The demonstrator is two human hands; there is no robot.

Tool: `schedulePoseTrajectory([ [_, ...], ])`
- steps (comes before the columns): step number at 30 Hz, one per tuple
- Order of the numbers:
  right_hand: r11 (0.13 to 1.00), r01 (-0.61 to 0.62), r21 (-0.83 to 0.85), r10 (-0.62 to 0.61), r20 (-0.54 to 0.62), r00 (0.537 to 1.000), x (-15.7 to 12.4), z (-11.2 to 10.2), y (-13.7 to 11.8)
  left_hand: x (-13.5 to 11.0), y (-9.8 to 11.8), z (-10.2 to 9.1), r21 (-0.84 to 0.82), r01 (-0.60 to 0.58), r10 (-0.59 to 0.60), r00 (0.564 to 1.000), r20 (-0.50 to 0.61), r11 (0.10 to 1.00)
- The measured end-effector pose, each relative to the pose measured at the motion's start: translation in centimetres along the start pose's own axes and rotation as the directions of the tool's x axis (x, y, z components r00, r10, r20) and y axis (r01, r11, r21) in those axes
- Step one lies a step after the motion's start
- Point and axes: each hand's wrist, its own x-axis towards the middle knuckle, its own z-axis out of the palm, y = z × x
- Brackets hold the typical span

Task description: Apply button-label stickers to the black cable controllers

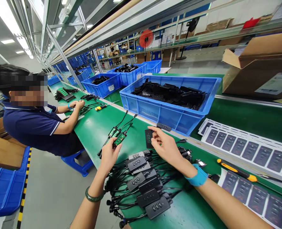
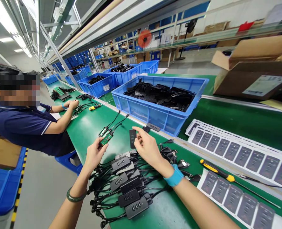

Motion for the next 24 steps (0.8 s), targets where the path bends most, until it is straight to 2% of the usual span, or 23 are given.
schedulePoseTrajectory([
  [3, 0.945, -0.097, 0.313, 0.109, -0.018, 0.994, -0.7, 0.3, -2.5, -1.0, 1.7, -0.5, -0.251, 0.031, -0.015, 0.998, 0.066, 0.968],
  [5, 0.881, -0.144, 0.451, 0.158, 0.006, 0.987, -1.0, 0.7, -3.8, -1.6, 2.8, -0.8, -0.489, 0.091, -0.027, 0.990, 0.137, 0.868],
  [7, 0.814, -0.190, 0.550, 0.189, 0.059, 0.980, -1.2, 1.2, -4.6, -2.1, 3.9, -1.2, -0.665, 0.170, -0.024, 0.974, 0.224, 0.727],
  [10, 0.742, -0.235, 0.628, 0.210, 0.116, 0.971, -1.4, 1.7, -5.2, -2.9, 5.2, -1.6, -0.756, 0.250, 0.015, 0.946, 0.325, 0.605],
  [13, 0.718, -0.263, 0.644, 0.233, 0.133, 0.963, -1.6, 2.1, -5.5, -3.6, 6.0, -1.8, -0.788, 0.282, 0.037, 0.932, 0.359, 0.547],
  [16, 0.711, -0.281, 0.644, 0.248, 0.145, 0.958, -1.7, 2.5, -5.6, -4.1, 6.3, -1.6, -0.799, 0.279, 0.039, 0.935, 0.352, 0.533],
  [18, 0.697, -0.294, 0.654, 0.263, 0.148, 0.953, -1.7, 2.7, -5.5, -4.3, 6.4, -1.5, -0.788, 0.261, 0.031, 0.942, 0.334, 0.558],
  [21, 0.639, -0.307, 0.705, 0.280, 0.158, 0.947, -1.4, 2.8, -5.3, -4.6, 6.2, -1.3, -0.745, 0.217, -0.008, 0.962, 0.274, 0.631],
  [24, 0.633, -0.318, 0.706, 0.207, 0.242, 0.948, -1.2, 2.4, -5.0, -4.9, 5.9, -1.3, -0.662, 0.134, 0.014, 0.977, 0.214, 0.737],
])
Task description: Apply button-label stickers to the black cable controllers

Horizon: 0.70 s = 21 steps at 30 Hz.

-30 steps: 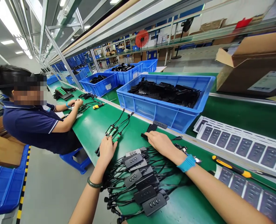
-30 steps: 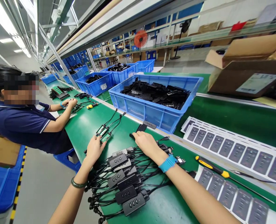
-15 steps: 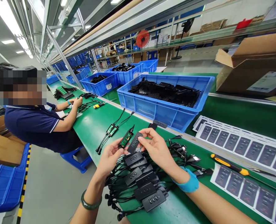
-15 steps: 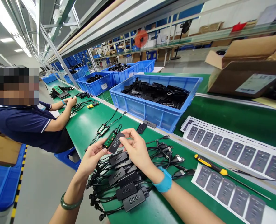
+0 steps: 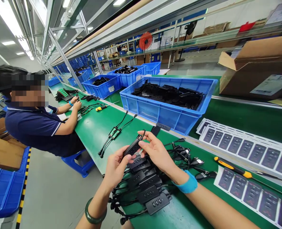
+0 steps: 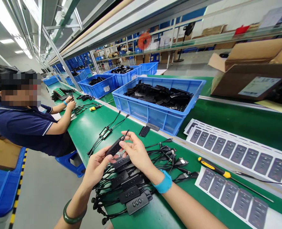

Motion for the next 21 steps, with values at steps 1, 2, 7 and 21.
schedulePoseTrajectory([
  [1, 0.999, 0.006, -0.033, -0.005, 0.047, 0.999, 0.0, -0.1, -0.1, -0.1, -0.1, -0.1, 0.072, -0.025, 0.024, 1.000, 0.003, 0.997],
  [2, 0.997, 0.023, -0.071, -0.018, 0.079, 0.997, -0.1, -0.2, -0.1, -0.2, -0.1, -0.1, 0.148, -0.052, 0.051, 0.999, 0.006, 0.988],
  [7, 0.978, 0.136, -0.155, -0.134, 0.025, 0.991, -0.7, 0.2, -0.2, -0.3, 0.0, -0.3, 0.352, -0.151, 0.148, 0.988, 0.036, 0.924],
  [21, 0.923, -0.154, -0.352, 0.017, -0.364, 0.931, 0.7, -10.4, -1.9, -2.6, 0.9, -1.0, 0.725, -0.073, -0.153, 0.958, 0.241, 0.684],
])
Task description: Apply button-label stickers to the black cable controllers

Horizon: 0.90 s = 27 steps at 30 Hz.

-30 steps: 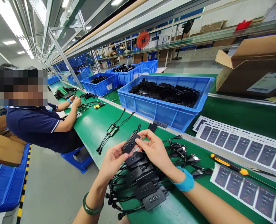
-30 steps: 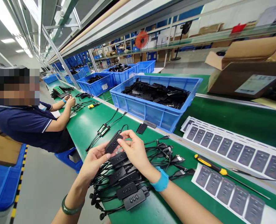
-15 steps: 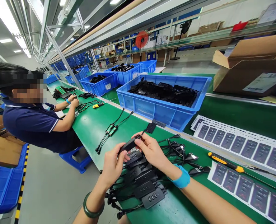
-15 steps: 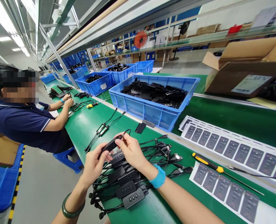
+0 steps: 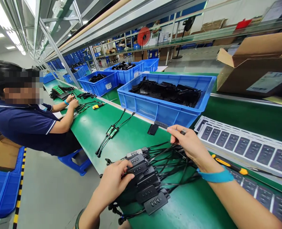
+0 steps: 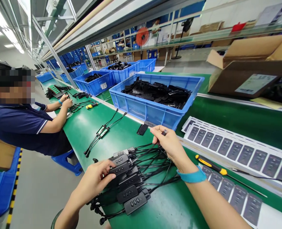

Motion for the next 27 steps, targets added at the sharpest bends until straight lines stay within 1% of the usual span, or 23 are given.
schedulePoseTrajectory([
  [1, 0.990, 0.036, -0.136, -0.036, 0.005, 0.999, 0.4, -0.5, 0.8, 0.0, -0.1, 0.3, 0.036, 0.000, 0.000, 1.000, 0.014, 0.999],
  [2, 0.957, 0.081, -0.277, -0.081, 0.012, 0.997, 0.8, -0.9, 1.5, 0.1, -0.2, 0.4, 0.071, -0.008, 0.007, 1.000, 0.018, 0.997],
  [3, 0.898, 0.133, -0.419, -0.136, 0.023, 0.990, 1.3, -1.1, 2.2, 0.3, -0.5, 0.4, 0.103, -0.017, 0.016, 1.000, 0.010, 0.995],
  [4, 0.813, 0.187, -0.552, -0.196, 0.043, 0.980, 1.7, -1.2, 2.8, 0.7, -0.9, 0.2, 0.135, -0.022, 0.024, 1.000, -0.012, 0.991],
  [6, 0.592, 0.287, -0.753, -0.293, 0.131, 0.947, 2.7, -0.7, 3.7, 2.1, -2.2, -0.4, 0.220, 0.022, 0.000, 0.995, -0.101, 0.975],
  [7, 0.485, 0.334, -0.808, -0.311, 0.198, 0.930, 3.2, -0.3, 4.0, 3.1, -3.0, -0.7, 0.263, 0.070, -0.028, 0.987, -0.160, 0.962],
  [8, 0.401, 0.378, -0.835, -0.309, 0.265, 0.913, 3.7, 0.4, 4.3, 4.2, -3.9, -1.0, 0.308, 0.141, -0.070, 0.971, -0.228, 0.941],
  [9, 0.342, 0.415, -0.843, -0.297, 0.322, 0.899, 4.1, 1.0, 4.5, 5.4, -4.9, -1.3, 0.330, 0.205, -0.110, 0.952, -0.286, 0.921],
  [10, 0.306, 0.447, -0.841, -0.284, 0.367, 0.886, 4.4, 1.7, 4.7, 6.6, -5.9, -1.4, 0.338, 0.257, -0.141, 0.933, -0.331, 0.906],
  [12, 0.267, 0.501, -0.823, -0.272, 0.435, 0.859, 5.1, 2.8, 4.9, 8.9, -7.7, -1.5, 0.330, 0.342, -0.195, 0.893, -0.406, 0.880],
  [14, 0.243, 0.549, -0.800, -0.272, 0.487, 0.830, 5.5, 3.5, 5.0, 10.6, -9.0, -1.2, 0.308, 0.393, -0.231, 0.863, -0.450, 0.866],
  [17, 0.225, 0.593, -0.773, -0.277, 0.532, 0.800, 5.8, 3.4, 5.0, 11.8, -10.0, -0.5, 0.259, 0.409, -0.258, 0.847, -0.464, 0.875],
  [19, 0.233, 0.599, -0.766, -0.284, 0.535, 0.796, 5.7, 3.0, 5.1, 11.9, -10.2, -0.2, 0.214, 0.390, -0.261, 0.850, -0.457, 0.896],
  [22, 0.263, 0.595, -0.759, -0.301, 0.521, 0.798, 5.5, 2.2, 5.1, 11.7, -10.3, -0.2, 0.116, 0.331, -0.249, 0.860, -0.447, 0.936],
  [25, 0.304, 0.583, -0.753, -0.344, 0.484, 0.805, 5.1, 1.7, 4.8, 11.2, -10.0, -0.6, -0.032, 0.249, -0.238, 0.871, -0.431, 0.968],
  [27, 0.334, 0.567, -0.753, -0.392, 0.436, 0.810, 4.5, 1.7, 4.3, 10.7, -9.4, -0.8, -0.164, 0.178, -0.231, 0.884, -0.406, 0.970],
])
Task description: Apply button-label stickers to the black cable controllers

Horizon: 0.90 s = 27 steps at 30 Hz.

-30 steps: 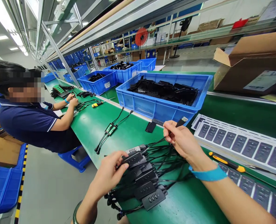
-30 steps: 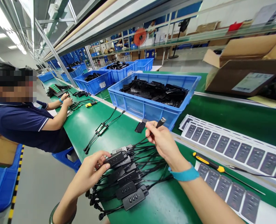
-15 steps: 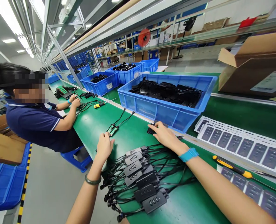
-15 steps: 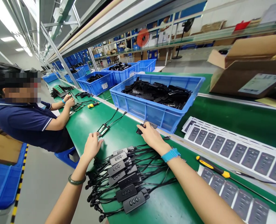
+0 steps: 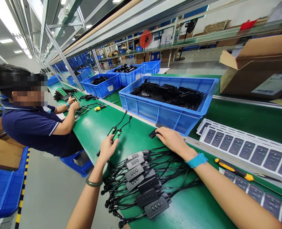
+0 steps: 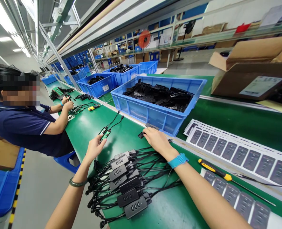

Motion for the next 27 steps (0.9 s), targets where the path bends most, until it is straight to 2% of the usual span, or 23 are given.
schedulePoseTrajectory([
  [2, 0.990, -0.056, 0.127, 0.070, -0.113, 0.991, -0.1, -0.7, -1.2, -0.8, 0.9, -0.5, -0.161, -0.006, 0.012, 0.999, 0.038, 0.987],
  [3, 0.966, -0.084, 0.246, 0.129, -0.171, 0.977, -0.2, -1.2, -2.1, -1.4, 1.4, -0.7, -0.233, -0.008, 0.022, 0.998, 0.056, 0.972],
  [5, 0.828, -0.105, 0.551, 0.266, -0.222, 0.938, -0.3, -2.1, -4.2, -2.6, 2.7, -1.2, -0.347, -0.015, 0.047, 0.995, 0.084, 0.938],
  [7, 0.608, -0.084, 0.790, 0.347, -0.169, 0.922, -0.4, -3.0, -6.5, -3.8, 4.1, -1.5, -0.497, 0.015, 0.054, 0.991, 0.123, 0.867],
  [9, 0.411, -0.076, 0.908, 0.364, -0.086, 0.928, -0.5, -3.7, -8.5, -4.9, 5.3, -1.7, -0.651, 0.089, 0.041, 0.983, 0.182, 0.754],
  [11, 0.284, -0.095, 0.954, 0.351, -0.011, 0.936, -0.7, -4.2, -10.1, -5.9, 6.2, -1.6, -0.742, 0.146, 0.039, 0.973, 0.226, 0.655],
  [13, 0.208, -0.128, 0.970, 0.333, 0.053, 0.941, -0.8, -4.4, -11.1, -6.6, 6.9, -1.3, -0.765, 0.141, 0.064, 0.971, 0.231, 0.628],
  [18, 0.125, -0.180, 0.976, 0.326, 0.131, 0.936, -1.2, -4.4, -12.2, -7.7, 7.6, -0.9, -0.782, 0.109, 0.129, 0.963, 0.236, 0.614],
  [22, 0.133, -0.207, 0.969, 0.328, 0.153, 0.932, -1.3, -4.5, -12.3, -8.4, 7.7, -0.9, -0.794, 0.091, 0.177, 0.953, 0.244, 0.600],
  [27, 0.138, -0.203, 0.970, 0.326, 0.149, 0.934, -1.5, -4.6, -12.4, -8.9, 8.1, -1.0, -0.774, 0.048, 0.214, 0.948, 0.234, 0.631],
])
